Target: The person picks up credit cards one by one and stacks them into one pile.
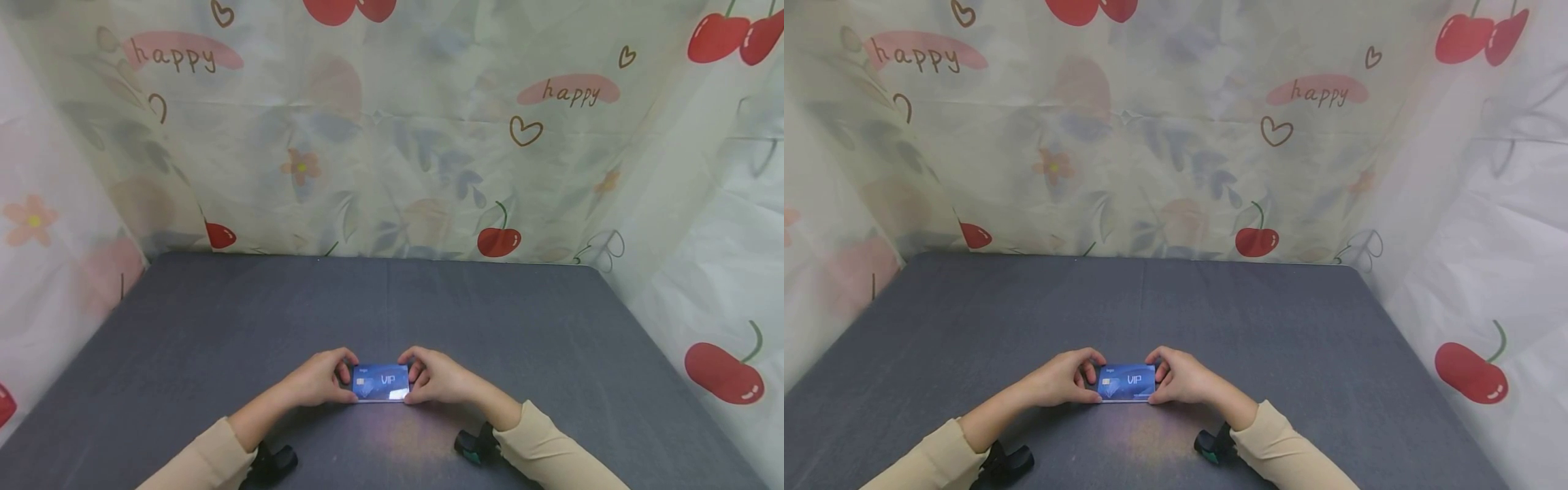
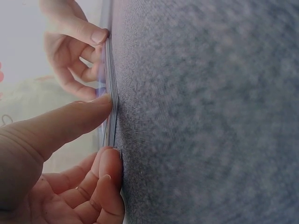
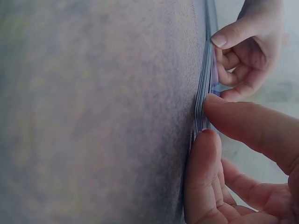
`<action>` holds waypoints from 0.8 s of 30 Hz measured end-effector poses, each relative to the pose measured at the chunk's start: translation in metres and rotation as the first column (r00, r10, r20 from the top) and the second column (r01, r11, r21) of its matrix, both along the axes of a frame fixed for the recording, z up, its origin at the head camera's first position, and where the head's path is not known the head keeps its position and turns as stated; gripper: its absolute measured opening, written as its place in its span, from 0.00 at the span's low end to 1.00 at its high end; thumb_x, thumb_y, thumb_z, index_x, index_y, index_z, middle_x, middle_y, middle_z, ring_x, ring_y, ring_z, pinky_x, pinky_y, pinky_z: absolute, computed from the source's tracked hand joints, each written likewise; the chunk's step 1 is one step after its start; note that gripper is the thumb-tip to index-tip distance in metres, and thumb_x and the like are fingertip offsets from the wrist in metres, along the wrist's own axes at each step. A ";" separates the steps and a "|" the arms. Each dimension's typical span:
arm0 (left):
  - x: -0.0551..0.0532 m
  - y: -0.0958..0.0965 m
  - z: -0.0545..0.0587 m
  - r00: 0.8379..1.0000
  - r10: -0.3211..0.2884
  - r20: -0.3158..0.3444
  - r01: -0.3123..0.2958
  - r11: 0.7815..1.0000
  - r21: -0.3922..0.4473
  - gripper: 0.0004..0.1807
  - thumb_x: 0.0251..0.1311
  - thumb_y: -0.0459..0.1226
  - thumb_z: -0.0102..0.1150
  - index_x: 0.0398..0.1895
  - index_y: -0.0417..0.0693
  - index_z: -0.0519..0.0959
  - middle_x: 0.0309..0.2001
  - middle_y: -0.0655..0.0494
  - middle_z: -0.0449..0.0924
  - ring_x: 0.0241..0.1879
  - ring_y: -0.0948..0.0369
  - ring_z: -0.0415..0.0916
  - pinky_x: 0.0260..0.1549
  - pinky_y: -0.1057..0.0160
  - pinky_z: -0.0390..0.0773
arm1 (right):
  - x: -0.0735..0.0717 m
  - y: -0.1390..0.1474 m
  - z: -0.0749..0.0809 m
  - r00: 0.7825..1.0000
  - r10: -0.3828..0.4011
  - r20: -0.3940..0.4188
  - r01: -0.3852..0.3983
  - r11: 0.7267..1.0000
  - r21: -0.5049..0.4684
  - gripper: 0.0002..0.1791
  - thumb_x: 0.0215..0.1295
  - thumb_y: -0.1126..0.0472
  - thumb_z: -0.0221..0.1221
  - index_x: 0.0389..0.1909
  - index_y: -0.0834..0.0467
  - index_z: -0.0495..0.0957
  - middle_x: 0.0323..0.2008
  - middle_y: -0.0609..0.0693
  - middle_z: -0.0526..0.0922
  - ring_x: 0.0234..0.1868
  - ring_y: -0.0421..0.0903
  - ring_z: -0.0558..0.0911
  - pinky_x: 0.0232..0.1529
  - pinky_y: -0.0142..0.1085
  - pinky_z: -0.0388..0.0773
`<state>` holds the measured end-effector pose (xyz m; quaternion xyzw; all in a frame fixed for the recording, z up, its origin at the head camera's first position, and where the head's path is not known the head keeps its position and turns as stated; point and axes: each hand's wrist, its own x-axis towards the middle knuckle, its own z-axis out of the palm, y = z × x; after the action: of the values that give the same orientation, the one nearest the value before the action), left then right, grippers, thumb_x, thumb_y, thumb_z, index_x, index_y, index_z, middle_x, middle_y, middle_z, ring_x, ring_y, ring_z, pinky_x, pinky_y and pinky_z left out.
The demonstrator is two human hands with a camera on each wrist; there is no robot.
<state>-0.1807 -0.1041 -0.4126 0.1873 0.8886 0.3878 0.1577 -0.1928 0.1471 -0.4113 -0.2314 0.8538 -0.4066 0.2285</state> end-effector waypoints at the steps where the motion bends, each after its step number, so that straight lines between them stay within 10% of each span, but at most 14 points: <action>1: 0.000 0.000 0.000 1.000 0.002 0.002 -0.002 1.000 -0.001 0.28 0.43 0.34 0.72 0.49 0.38 0.72 0.30 0.54 0.71 0.25 0.63 0.68 0.22 0.70 0.66 | 0.000 0.000 0.000 1.000 0.001 -0.001 -0.001 1.000 0.000 0.29 0.48 0.66 0.68 0.52 0.64 0.69 0.32 0.52 0.73 0.27 0.38 0.76 0.28 0.26 0.73; 24: -0.001 0.001 0.003 1.000 0.000 0.008 0.000 0.999 -0.039 0.27 0.42 0.35 0.72 0.48 0.37 0.74 0.28 0.54 0.72 0.24 0.64 0.68 0.22 0.70 0.67 | 0.000 -0.002 0.001 1.000 0.005 -0.011 -0.005 1.000 0.029 0.29 0.47 0.66 0.68 0.52 0.66 0.69 0.32 0.53 0.74 0.28 0.39 0.75 0.28 0.25 0.72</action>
<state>-0.1819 -0.1029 -0.4096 0.1826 0.8954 0.3710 0.1650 -0.1931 0.1450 -0.4101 -0.2325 0.8602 -0.3923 0.2281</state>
